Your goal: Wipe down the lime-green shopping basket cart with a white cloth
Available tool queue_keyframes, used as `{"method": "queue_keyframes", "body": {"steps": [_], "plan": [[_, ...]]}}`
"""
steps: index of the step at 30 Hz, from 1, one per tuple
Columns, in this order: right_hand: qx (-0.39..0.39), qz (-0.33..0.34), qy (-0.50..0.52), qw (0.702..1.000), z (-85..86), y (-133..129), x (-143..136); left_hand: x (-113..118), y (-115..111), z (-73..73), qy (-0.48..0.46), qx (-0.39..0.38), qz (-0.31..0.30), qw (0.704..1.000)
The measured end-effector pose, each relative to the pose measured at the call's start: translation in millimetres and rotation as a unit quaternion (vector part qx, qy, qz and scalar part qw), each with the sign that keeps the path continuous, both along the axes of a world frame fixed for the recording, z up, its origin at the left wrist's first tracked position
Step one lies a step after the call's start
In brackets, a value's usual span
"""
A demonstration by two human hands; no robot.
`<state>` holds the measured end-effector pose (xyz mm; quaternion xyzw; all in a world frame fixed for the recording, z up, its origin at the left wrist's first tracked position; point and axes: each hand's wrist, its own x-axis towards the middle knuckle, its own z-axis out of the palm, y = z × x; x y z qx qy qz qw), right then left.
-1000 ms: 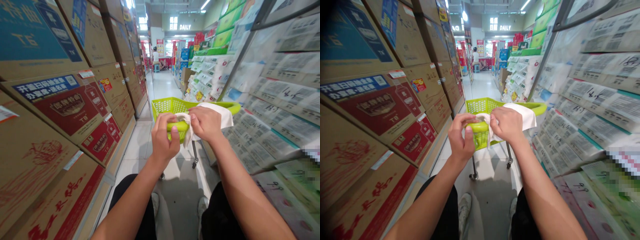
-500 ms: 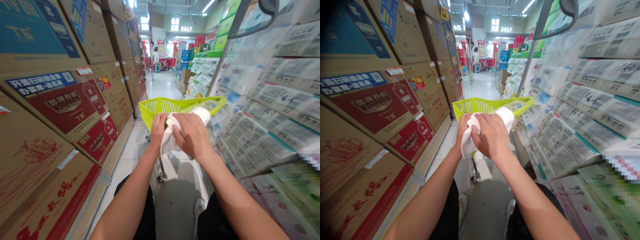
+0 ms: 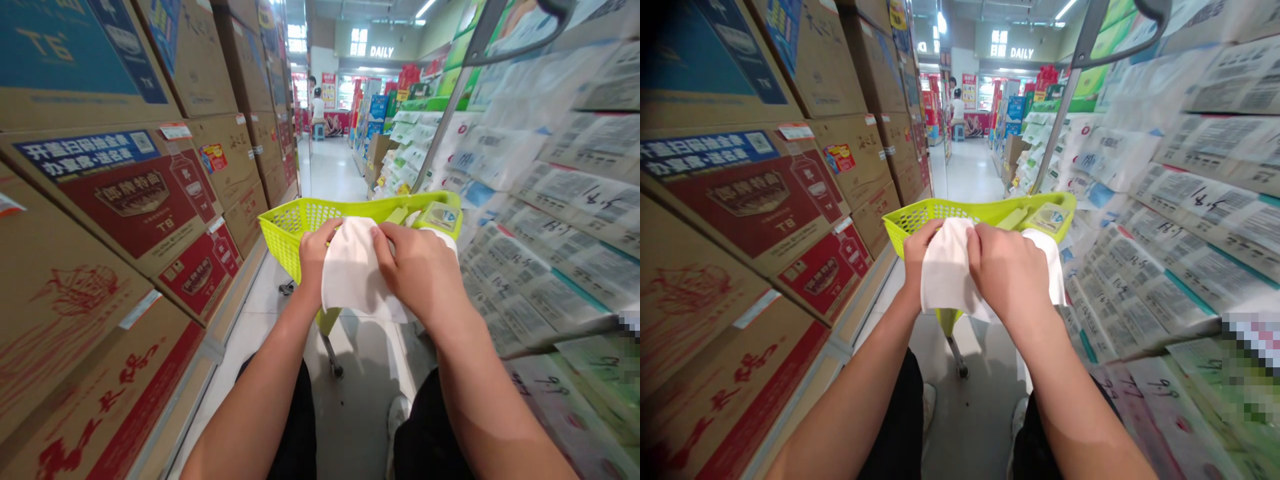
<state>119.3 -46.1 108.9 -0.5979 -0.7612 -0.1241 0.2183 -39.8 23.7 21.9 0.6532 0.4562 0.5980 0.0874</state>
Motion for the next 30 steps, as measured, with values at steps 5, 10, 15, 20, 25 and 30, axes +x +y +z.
{"method": "queue_keyframes", "body": {"steps": [5, 10, 15, 20, 25, 30], "plan": [[0.013, 0.031, 0.009, 0.999, 6.2, -9.6, 7.6, 0.0, -18.6, 11.7, -0.050, 0.070, 0.071, 0.994], [0.029, 0.068, -0.005, 0.997, 5.7, -24.8, 0.6, 0.6, -25.6, 23.1, -0.046, 0.109, 0.085, 0.989], [0.037, 0.064, -0.064, 0.995, -11.5, -23.7, -12.5, -18.0, -4.8, 10.3, -0.039, 0.057, -0.022, 0.997], [0.018, -0.001, -0.067, 0.998, -13.6, -11.6, -5.7, -32.4, -5.0, 1.4, 0.089, -0.030, 0.110, 0.989], [-0.027, -0.042, -0.074, 0.996, -8.9, 6.9, 15.6, -20.0, -19.9, 1.3, 0.153, -0.066, 0.147, 0.975], [0.008, -0.084, -0.035, 0.996, -12.5, 24.5, 28.8, 0.9, -22.9, -7.4, 0.101, -0.106, 0.039, 0.988]]}}
